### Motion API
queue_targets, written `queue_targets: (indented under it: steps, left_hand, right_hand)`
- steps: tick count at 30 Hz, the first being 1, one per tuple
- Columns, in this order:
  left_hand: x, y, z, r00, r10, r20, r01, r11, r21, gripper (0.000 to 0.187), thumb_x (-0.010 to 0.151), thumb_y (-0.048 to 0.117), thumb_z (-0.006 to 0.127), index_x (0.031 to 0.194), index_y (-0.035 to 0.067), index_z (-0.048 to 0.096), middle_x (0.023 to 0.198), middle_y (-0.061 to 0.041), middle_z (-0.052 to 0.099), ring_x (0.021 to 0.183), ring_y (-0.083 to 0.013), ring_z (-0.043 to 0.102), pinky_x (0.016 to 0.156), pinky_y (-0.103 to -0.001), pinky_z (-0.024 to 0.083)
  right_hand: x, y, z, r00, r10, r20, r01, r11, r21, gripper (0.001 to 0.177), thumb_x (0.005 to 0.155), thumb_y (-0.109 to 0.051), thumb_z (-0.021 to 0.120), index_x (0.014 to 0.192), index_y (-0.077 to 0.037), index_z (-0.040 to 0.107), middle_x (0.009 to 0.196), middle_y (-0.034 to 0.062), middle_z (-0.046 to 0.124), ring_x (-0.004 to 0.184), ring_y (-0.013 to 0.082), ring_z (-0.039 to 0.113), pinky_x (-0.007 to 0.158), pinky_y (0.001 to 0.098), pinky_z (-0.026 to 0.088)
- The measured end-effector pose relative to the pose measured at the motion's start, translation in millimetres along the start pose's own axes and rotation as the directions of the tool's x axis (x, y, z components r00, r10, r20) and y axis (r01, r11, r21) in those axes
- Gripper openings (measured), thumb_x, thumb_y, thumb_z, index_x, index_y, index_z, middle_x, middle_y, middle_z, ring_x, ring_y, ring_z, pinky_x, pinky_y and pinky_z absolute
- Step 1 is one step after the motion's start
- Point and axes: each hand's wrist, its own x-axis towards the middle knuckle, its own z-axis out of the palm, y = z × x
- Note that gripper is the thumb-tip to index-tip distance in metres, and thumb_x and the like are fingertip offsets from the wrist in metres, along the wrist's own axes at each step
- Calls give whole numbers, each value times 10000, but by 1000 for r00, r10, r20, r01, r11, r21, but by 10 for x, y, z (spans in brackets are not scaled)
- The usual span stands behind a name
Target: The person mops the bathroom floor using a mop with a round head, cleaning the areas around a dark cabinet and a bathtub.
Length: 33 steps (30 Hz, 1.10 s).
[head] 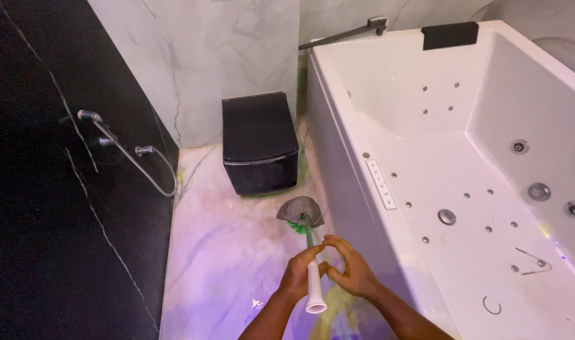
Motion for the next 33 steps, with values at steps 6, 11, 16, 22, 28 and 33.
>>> queue_targets:
  steps: [6, 11, 16, 22, 28, 33]
  left_hand:
    - [277, -818, 450, 960, 277, 43, -279, 959, 42, 353, 815, 93, 763, 1151, 53, 665, 1146, -129, 719, 1079, -242, 687, 975, -332, 538]
    - [542, -1465, 793, 975, -117, 188, 221, 549, -806, 272, 872, 156, 696, 1107, 21, 674, 1021, -137, 717, 979, -253, 683, 935, -356, 542]
    - [599, -1436, 908, 914, -185, 361, 391, 164, -906, 210, 999, 68, 530, 1168, 4, 636, 971, -85, 676, 904, -175, 648, 925, -305, 510]
    - [592, -1221, 885, 971, 133, 197, 72, 627, -776, 205, 1064, 71, 448, 968, -10, 609, 860, -81, 650, 838, -174, 630, 1170, -339, 383]
    - [484, -852, 846, 966, 207, 153, -143, 925, -352, 165, 929, -40, 512, 893, 45, 649, 812, -48, 650, 799, -150, 628, 1273, -360, 241]
    - [514, -717, 921, 963, 227, 143, -150, 898, -414, 122, 938, 53, 527, 913, 76, 645, 857, -26, 669, 834, -137, 630, 1304, -372, 255]
  right_hand:
    - [25, -558, 9, 944, -267, 195, 250, 962, 106, 673, 705, -133, 846, 1303, 6, 570, 1361, 249, 575, 1335, 405, 504, 1126, 474, 352]
    - [71, -322, 235, 993, -83, 89, 67, 983, 172, 229, 733, -48, 819, 780, -36, 595, 885, 131, 679, 909, 297, 670, 815, 388, 532]
    - [112, -251, 257, 988, -150, -38, 155, 969, 194, 257, 750, 48, 769, 704, -33, 529, 770, 108, 621, 735, 255, 634, 690, 348, 509]
    - [117, -317, 163, 982, -176, -64, 183, 974, 136, 258, 744, 49, 761, 667, -29, 527, 726, 105, 606, 706, 244, 620, 696, 343, 501]
    - [6, -290, 38, 991, -131, -42, 135, 984, 120, 276, 775, 30, 754, 655, -19, 510, 721, 103, 606, 694, 240, 611, 690, 345, 509]
    - [-64, -291, -63, 990, -121, -73, 130, 981, 142, 188, 761, 29, 728, 686, -17, 562, 731, 101, 624, 726, 250, 629, 714, 360, 518]
